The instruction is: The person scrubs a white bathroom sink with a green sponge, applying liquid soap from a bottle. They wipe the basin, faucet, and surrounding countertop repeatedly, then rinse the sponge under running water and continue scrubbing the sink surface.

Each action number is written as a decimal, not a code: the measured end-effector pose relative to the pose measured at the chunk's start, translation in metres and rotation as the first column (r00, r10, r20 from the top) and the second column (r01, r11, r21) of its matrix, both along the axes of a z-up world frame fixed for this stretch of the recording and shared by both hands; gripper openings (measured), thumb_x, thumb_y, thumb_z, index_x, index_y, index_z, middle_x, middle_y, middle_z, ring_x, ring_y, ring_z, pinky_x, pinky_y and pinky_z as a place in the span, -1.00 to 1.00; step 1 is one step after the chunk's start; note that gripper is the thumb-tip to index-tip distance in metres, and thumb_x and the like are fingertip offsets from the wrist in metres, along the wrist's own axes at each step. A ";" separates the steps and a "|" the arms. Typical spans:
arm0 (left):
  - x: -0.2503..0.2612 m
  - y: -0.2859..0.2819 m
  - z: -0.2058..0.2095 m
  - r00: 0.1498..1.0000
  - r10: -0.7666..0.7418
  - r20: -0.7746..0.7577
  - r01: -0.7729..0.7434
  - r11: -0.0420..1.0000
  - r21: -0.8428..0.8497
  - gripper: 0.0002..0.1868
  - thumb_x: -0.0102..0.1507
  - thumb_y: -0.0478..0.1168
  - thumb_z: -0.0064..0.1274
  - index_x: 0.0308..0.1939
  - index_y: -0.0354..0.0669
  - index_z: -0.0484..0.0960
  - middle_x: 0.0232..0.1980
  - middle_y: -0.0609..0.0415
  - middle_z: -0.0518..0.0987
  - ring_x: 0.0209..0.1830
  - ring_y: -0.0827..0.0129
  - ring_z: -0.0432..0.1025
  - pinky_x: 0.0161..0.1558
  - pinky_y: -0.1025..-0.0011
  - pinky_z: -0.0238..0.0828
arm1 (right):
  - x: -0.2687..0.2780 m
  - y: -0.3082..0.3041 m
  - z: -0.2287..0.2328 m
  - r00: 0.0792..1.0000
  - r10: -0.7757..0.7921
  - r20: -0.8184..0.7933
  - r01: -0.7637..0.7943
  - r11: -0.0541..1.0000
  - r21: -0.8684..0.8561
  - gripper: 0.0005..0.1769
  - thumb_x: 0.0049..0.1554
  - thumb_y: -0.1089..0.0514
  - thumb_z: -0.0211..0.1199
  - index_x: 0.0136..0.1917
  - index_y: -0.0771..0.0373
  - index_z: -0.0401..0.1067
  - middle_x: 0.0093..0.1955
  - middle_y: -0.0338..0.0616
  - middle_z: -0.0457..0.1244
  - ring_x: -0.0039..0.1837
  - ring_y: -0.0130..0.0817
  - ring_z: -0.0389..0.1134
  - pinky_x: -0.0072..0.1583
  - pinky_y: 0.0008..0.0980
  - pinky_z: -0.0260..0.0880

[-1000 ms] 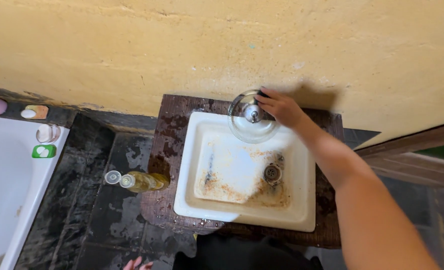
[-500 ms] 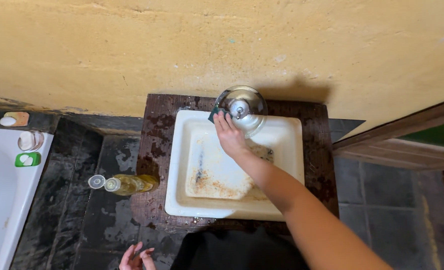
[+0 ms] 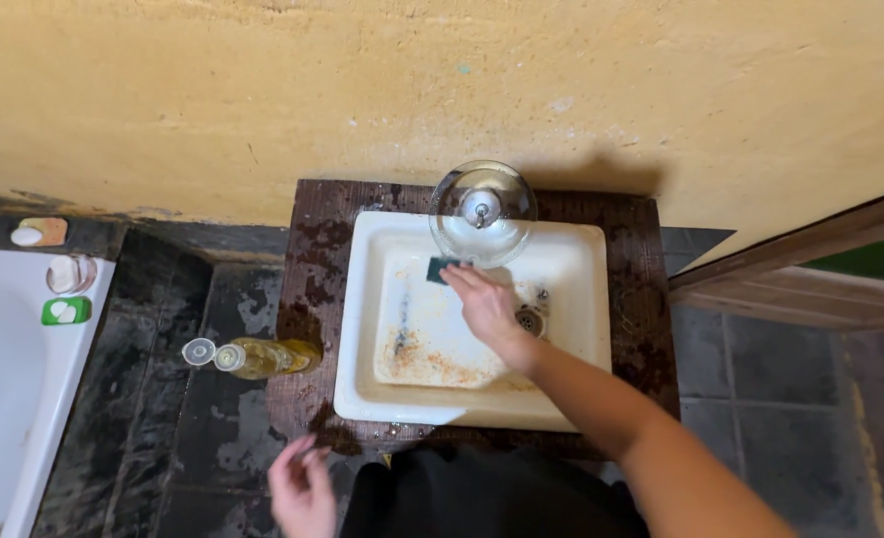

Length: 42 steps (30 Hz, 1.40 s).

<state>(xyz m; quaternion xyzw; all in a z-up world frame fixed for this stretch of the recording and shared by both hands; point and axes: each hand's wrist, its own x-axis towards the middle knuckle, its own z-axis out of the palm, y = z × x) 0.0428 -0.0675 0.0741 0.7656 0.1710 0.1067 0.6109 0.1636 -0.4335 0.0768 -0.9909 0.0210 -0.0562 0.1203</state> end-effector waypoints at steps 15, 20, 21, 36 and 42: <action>0.122 -0.211 0.005 0.778 -0.628 0.013 0.543 0.662 -0.516 -0.66 0.43 -0.38 0.02 0.28 -0.12 0.64 -0.04 0.11 0.62 -0.14 0.56 0.47 -0.04 0.46 0.66 | -0.061 0.003 0.000 0.923 -0.359 0.136 0.018 0.394 0.919 -0.63 0.06 0.29 0.57 0.16 0.21 0.66 0.36 0.00 0.37 0.24 -0.09 0.49 0.08 -0.30 0.65; 0.131 -0.223 0.000 0.753 -0.658 -0.025 0.648 0.748 -0.143 -0.85 0.27 -0.29 0.36 -0.08 -0.11 0.82 -0.33 0.04 0.71 -0.36 0.53 0.52 -0.32 0.44 0.60 | -0.058 -0.003 0.008 0.861 -0.466 -0.205 0.436 0.468 0.769 -0.67 -0.08 0.13 0.68 -0.01 0.03 0.71 -0.14 -0.13 0.52 -0.04 -0.28 0.55 -0.06 -0.34 0.61; 0.131 -0.226 0.000 0.748 -0.664 -0.026 0.654 0.743 -0.142 -0.85 0.27 -0.29 0.36 -0.08 -0.11 0.82 -0.33 0.04 0.71 -0.36 0.53 0.52 -0.32 0.44 0.60 | -0.060 -0.005 0.005 0.857 -0.473 -0.206 0.440 0.463 0.769 -0.67 -0.08 0.13 0.68 -0.01 0.03 0.71 -0.14 -0.13 0.52 -0.04 -0.28 0.55 -0.06 -0.34 0.61; 0.223 -0.276 -0.037 0.725 -0.668 0.169 0.475 0.662 0.580 -0.50 0.20 -0.42 0.26 0.22 -0.24 0.53 0.06 -0.19 0.56 0.11 -0.12 0.50 0.22 0.05 0.44 | 0.002 -0.049 -0.058 0.674 -0.727 -0.133 0.578 0.406 0.708 -0.74 0.12 0.08 0.47 -0.06 0.08 0.38 -0.25 -0.19 0.35 -0.18 -0.11 0.50 -0.15 -0.14 0.49; 0.188 -0.277 -0.041 0.328 -0.915 0.236 0.244 0.323 0.915 -0.19 0.11 -0.10 0.24 0.43 -0.31 0.48 0.46 -0.34 0.42 0.54 -0.13 0.27 0.59 -0.04 0.02 | 0.008 -0.042 -0.044 0.732 -0.613 0.298 0.475 0.772 0.422 -0.68 0.09 0.03 0.39 0.08 0.07 0.39 0.03 -0.18 0.22 0.09 -0.02 0.41 0.12 -0.14 0.44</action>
